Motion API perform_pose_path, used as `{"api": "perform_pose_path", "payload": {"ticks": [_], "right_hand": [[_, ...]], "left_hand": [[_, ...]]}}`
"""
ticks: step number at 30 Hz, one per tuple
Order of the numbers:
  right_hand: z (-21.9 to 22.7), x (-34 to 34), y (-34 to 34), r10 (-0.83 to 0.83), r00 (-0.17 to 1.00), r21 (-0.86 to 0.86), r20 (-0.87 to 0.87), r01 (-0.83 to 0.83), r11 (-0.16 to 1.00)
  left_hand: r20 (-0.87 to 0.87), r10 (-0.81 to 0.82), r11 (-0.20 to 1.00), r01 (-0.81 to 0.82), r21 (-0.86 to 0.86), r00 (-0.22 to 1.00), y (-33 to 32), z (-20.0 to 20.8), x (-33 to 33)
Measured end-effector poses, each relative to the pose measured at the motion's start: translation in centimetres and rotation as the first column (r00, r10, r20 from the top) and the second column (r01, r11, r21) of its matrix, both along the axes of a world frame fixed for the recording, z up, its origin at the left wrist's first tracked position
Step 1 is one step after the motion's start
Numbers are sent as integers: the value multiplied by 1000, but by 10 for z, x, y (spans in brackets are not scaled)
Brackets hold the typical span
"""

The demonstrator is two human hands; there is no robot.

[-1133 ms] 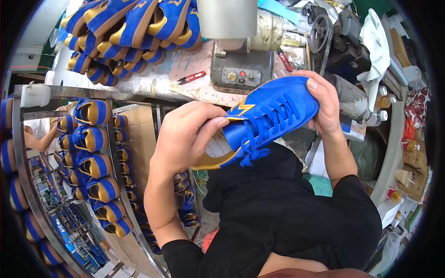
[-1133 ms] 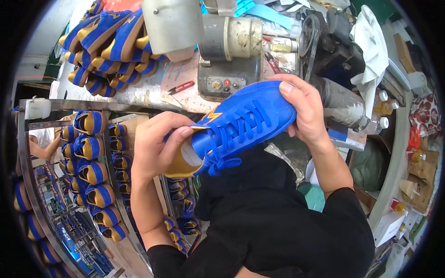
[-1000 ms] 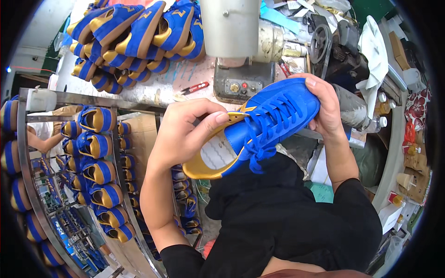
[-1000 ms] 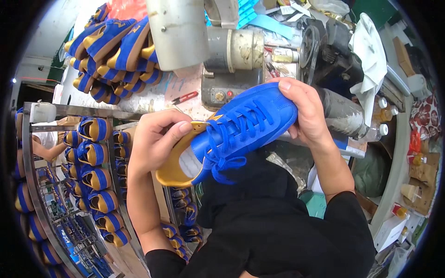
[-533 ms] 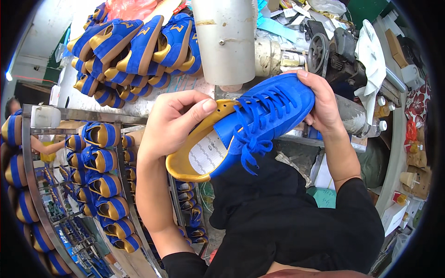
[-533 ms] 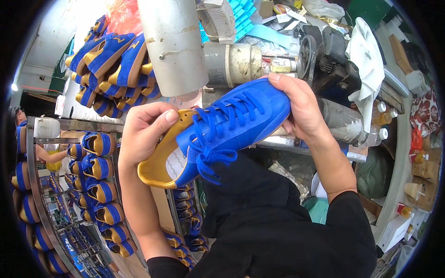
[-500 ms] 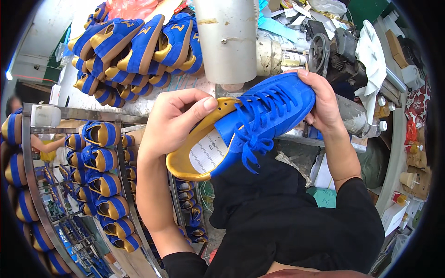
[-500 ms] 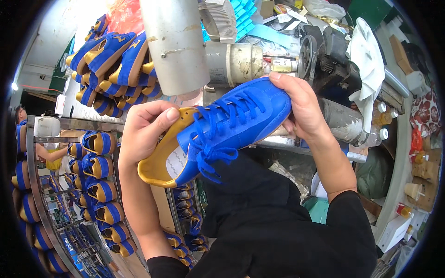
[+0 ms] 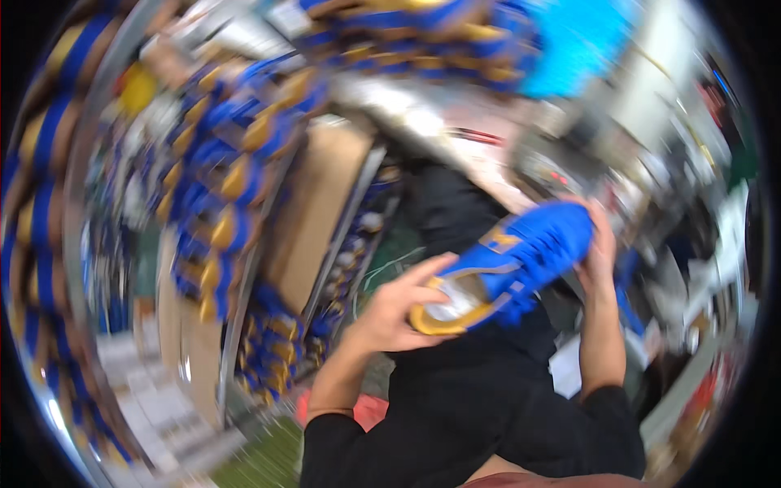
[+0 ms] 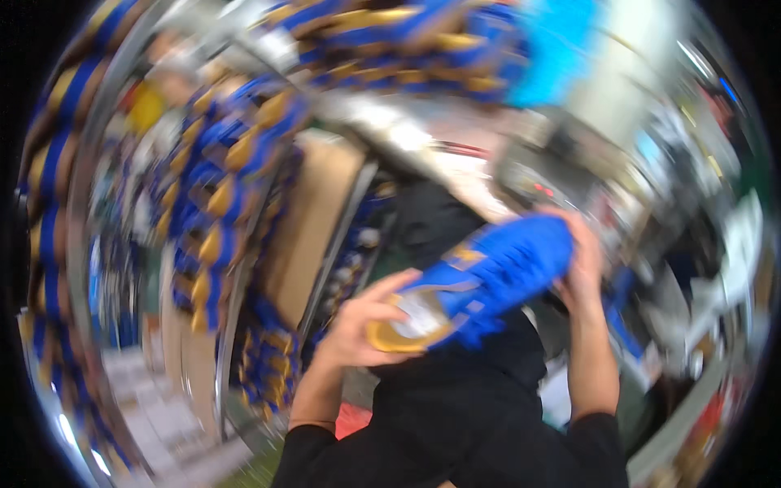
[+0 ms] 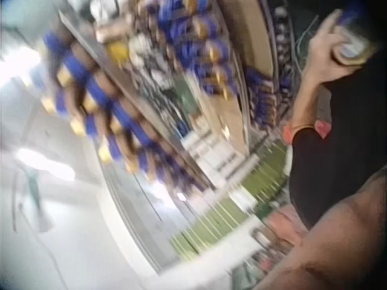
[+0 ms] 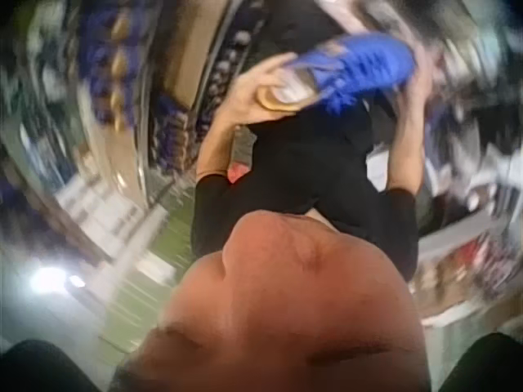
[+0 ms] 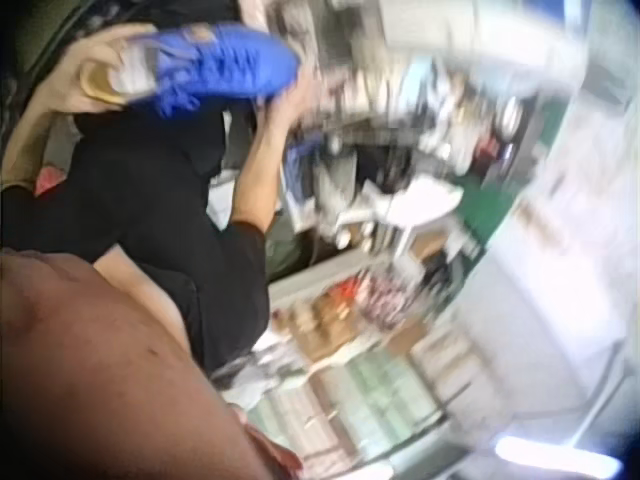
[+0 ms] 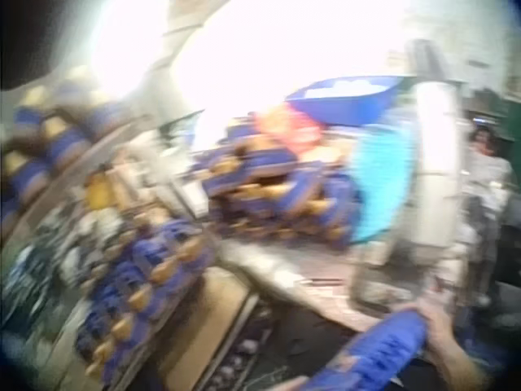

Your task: The person repeatedly picks up blue and gold sneakers from a nearby shelf, rotates them to view different angles, and places them back. The person handles the shoes one at a time, focusing on the exterior and interior details.

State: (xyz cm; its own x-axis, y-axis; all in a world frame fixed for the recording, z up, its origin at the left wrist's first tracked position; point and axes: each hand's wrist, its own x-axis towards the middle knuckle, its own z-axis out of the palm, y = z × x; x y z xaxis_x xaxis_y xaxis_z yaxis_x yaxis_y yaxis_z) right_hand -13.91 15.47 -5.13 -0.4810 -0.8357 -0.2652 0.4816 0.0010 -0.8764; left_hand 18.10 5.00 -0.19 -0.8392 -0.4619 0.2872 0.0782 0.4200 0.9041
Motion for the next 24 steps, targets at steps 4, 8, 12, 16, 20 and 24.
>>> {"api": "perform_pose_path", "payload": {"ticks": [4,8,12,16,20,24], "right_hand": [[-21,52,-24,224,955,-65,195,-216,974],[-52,86,-41,344,938,152,40,-346,926],[-64,107,-50,427,903,270,-53,-399,876],[-77,108,-52,414,903,295,-117,-367,882],[-89,109,-52,390,912,252,-127,-350,902],[-94,110,-48,324,936,213,-135,-292,932]], "left_hand": [[-49,309,938,-312,-148,950,36,6,70],[-258,682,682,-723,-114,684,58,10,134],[-355,926,101,-991,-90,127,47,29,195],[-356,911,-212,-977,32,-209,-62,64,290],[-64,983,-181,-947,-266,-170,-188,71,432],[19,915,-343,-799,-493,-404,-253,37,479]]}}
